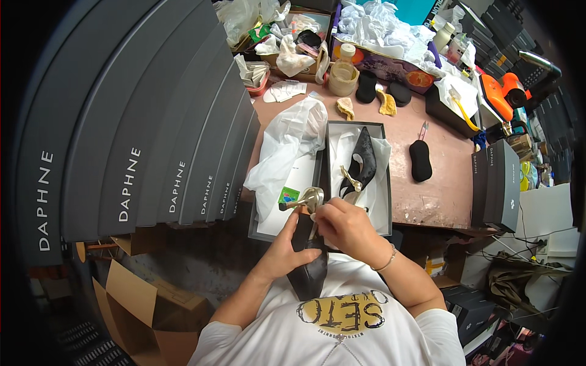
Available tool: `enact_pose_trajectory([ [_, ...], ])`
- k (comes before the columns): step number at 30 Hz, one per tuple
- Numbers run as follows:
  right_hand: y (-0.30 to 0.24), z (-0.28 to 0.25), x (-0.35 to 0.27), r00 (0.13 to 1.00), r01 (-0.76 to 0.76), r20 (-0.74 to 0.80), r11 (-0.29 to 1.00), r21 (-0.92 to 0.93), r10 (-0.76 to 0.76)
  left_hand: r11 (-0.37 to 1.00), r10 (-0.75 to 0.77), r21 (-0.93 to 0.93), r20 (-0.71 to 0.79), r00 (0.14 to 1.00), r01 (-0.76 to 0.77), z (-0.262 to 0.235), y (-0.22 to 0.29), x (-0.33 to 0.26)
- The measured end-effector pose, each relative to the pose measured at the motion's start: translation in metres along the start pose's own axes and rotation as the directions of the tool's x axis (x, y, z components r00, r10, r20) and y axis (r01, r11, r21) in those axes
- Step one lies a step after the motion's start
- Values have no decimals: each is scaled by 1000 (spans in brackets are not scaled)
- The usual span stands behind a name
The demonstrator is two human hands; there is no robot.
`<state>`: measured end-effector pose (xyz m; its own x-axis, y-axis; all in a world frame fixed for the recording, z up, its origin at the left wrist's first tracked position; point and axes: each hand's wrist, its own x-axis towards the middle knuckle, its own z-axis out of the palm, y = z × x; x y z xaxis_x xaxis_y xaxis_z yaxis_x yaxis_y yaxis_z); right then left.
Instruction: Inspecting and packaging shoes into branded boxes with tissue paper.
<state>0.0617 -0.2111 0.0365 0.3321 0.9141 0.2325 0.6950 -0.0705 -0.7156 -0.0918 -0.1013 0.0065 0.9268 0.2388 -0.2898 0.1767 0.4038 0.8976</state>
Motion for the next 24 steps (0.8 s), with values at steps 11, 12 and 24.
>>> enact_pose_trajectory([
  [11, 0, -1, -8, 996, -13, 92, 959, 285, -14, 999, 9, -53, 10, 1000, -9, 0, 2, 4],
  [12, -2, 1, -8, 994, 8, 104, 972, 234, -34, 1000, 6, -27, 1, 1000, -6, -3, -1, 5],
  [24, 93, -52, 208, 838, 201, -471, 959, -202, -275, 990, 136, -19, -67, 988, -138, -17, 20, 5],
])
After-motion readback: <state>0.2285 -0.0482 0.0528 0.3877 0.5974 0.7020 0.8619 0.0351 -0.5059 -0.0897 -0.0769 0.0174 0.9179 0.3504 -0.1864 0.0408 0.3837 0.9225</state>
